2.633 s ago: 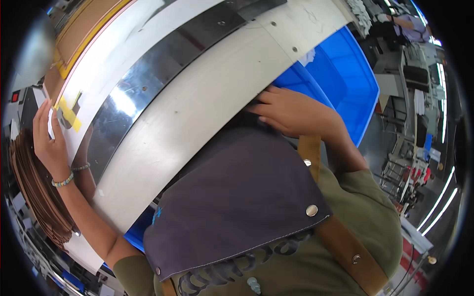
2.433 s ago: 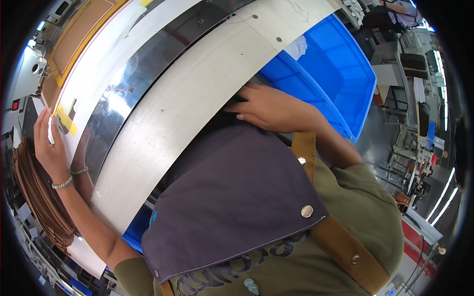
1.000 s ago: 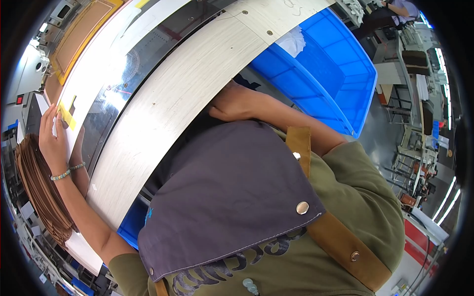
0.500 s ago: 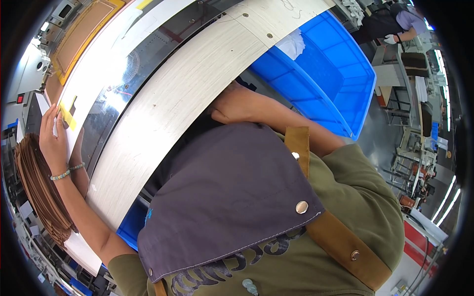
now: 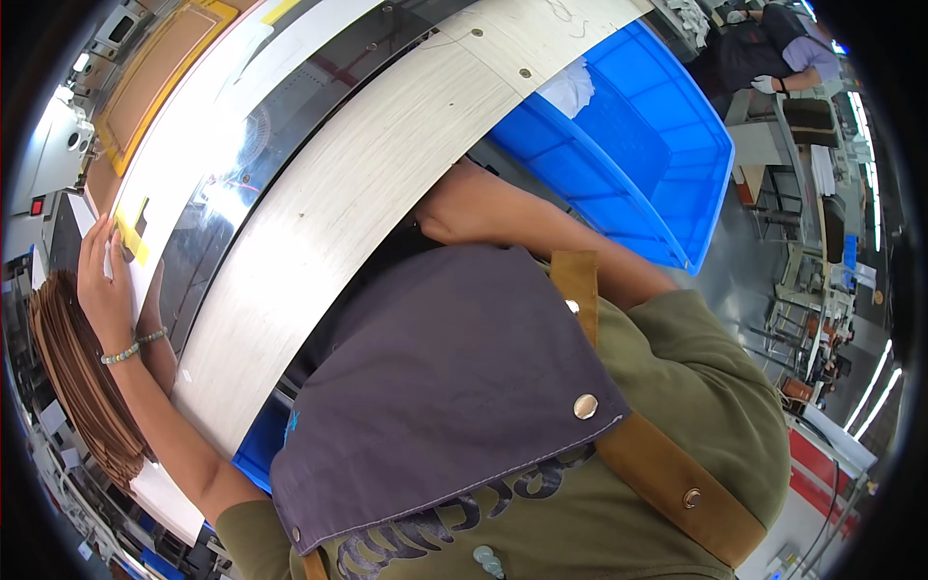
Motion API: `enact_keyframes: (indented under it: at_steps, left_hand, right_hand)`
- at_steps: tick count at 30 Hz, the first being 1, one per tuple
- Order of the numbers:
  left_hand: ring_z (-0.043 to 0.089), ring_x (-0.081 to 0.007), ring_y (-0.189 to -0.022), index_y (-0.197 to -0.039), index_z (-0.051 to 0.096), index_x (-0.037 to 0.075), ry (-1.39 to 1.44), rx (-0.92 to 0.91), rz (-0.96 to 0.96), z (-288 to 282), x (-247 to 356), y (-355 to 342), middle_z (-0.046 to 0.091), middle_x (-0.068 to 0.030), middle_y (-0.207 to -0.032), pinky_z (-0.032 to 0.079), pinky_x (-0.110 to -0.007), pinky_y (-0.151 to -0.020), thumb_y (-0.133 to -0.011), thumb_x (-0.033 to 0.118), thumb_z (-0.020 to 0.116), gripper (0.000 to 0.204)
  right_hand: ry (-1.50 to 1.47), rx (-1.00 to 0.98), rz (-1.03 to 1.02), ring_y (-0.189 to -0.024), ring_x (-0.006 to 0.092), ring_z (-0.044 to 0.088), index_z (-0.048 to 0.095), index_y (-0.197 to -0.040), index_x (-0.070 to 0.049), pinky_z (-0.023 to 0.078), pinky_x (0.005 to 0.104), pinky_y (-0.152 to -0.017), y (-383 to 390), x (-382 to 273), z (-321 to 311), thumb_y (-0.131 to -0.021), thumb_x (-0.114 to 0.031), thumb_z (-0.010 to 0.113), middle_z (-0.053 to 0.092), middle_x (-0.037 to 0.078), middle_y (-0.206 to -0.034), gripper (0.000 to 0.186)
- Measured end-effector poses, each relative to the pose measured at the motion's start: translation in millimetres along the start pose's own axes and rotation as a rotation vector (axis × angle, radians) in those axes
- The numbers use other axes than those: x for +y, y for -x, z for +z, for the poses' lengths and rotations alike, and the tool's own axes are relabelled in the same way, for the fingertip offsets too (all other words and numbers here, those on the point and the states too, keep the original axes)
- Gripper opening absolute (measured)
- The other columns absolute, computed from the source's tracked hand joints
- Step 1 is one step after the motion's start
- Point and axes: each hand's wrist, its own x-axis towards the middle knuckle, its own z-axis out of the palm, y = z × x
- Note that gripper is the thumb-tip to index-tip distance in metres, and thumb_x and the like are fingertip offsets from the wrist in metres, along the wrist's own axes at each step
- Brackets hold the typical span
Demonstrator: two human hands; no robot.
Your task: Sewing brand labels and assembling brown leather panels using an industrial sewing machine in a workshop.
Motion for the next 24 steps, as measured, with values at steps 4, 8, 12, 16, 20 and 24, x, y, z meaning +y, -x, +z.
enact_keyframes:
  at_steps: [4, 8, 12, 16, 20, 24]
  left_hand:
    - [0.068, -0.0289, -0.125, -0.131, 0.070, 0.000, 0.003, 0.014, -0.009, -0.4, 1.2, 0.4, 0.070, -0.0129, -0.137, 0.052, -0.039, -0.107, -0.108, 0.012, 0.059, 0.029]
    - [0.068, -0.0286, -0.126, -0.131, 0.070, 0.000, -0.006, -0.007, -0.001, -0.4, 0.6, 0.7, 0.070, -0.0127, -0.137, 0.052, -0.039, -0.107, -0.108, 0.012, 0.059, 0.029]
    - [0.068, -0.0287, -0.125, -0.131, 0.070, -0.001, -0.016, -0.004, 0.006, 0.2, -1.4, 0.4, 0.070, -0.0131, -0.136, 0.052, -0.039, -0.107, -0.108, 0.012, 0.059, 0.029]
    - [0.070, -0.0287, -0.121, -0.131, 0.072, 0.002, -0.020, 0.025, 0.021, -0.5, -0.2, -0.6, 0.071, -0.0119, -0.135, 0.055, -0.040, -0.103, -0.106, 0.011, 0.061, 0.028]
    - [0.069, -0.0311, -0.122, -0.129, 0.072, 0.000, 0.027, 0.045, -0.001, -4.6, 8.9, -0.2, 0.071, -0.0147, -0.133, 0.053, -0.041, -0.105, -0.104, 0.009, 0.062, 0.028]
    - [0.069, -0.0335, -0.122, -0.127, 0.072, 0.000, 0.005, 0.057, -0.030, -8.6, 21.3, -1.1, 0.071, -0.0171, -0.132, 0.053, -0.042, -0.105, -0.101, 0.005, 0.064, 0.027]
  right_hand:
    - [0.017, 0.208, -0.054, -0.129, 0.0423, 0.054, 0.073, -0.101, 0.003, 0.036, 0.0542, -0.119, 13.1, -5.7, -9.0, -0.091, -0.017, 0.053, 0.067, 0.024, -0.126, 0.030]
    - [-0.013, 0.251, -0.067, -0.129, 0.0434, 0.054, 0.071, -0.114, 0.003, 0.037, 0.0528, -0.119, 17.5, -4.9, -10.2, -0.093, -0.018, 0.052, 0.066, 0.024, -0.128, 0.035]
    - [-0.190, 0.185, -0.018, -0.132, 0.0433, 0.054, 0.069, -0.126, -0.001, 0.039, 0.0507, -0.120, 23.3, 0.9, -14.0, -0.094, -0.017, 0.048, 0.064, 0.024, -0.135, 0.041]
    - [-0.255, 0.162, -0.062, -0.129, 0.0426, 0.055, 0.070, -0.126, -0.002, 0.042, 0.0496, -0.116, 25.2, 0.2, -20.9, -0.097, -0.017, 0.046, 0.063, 0.025, -0.134, 0.040]
    - [-0.374, 0.074, 0.002, -0.125, 0.0411, 0.059, 0.071, -0.125, -0.002, 0.047, 0.0477, -0.109, 37.9, 0.9, -58.2, -0.100, -0.021, 0.049, 0.066, 0.024, -0.129, 0.038]
    - [-0.364, -0.094, -0.047, -0.111, 0.0371, 0.067, 0.073, -0.122, -0.001, 0.053, 0.0441, -0.098, 57.5, 11.2, -135.1, -0.105, -0.024, 0.057, 0.073, 0.018, -0.118, 0.033]
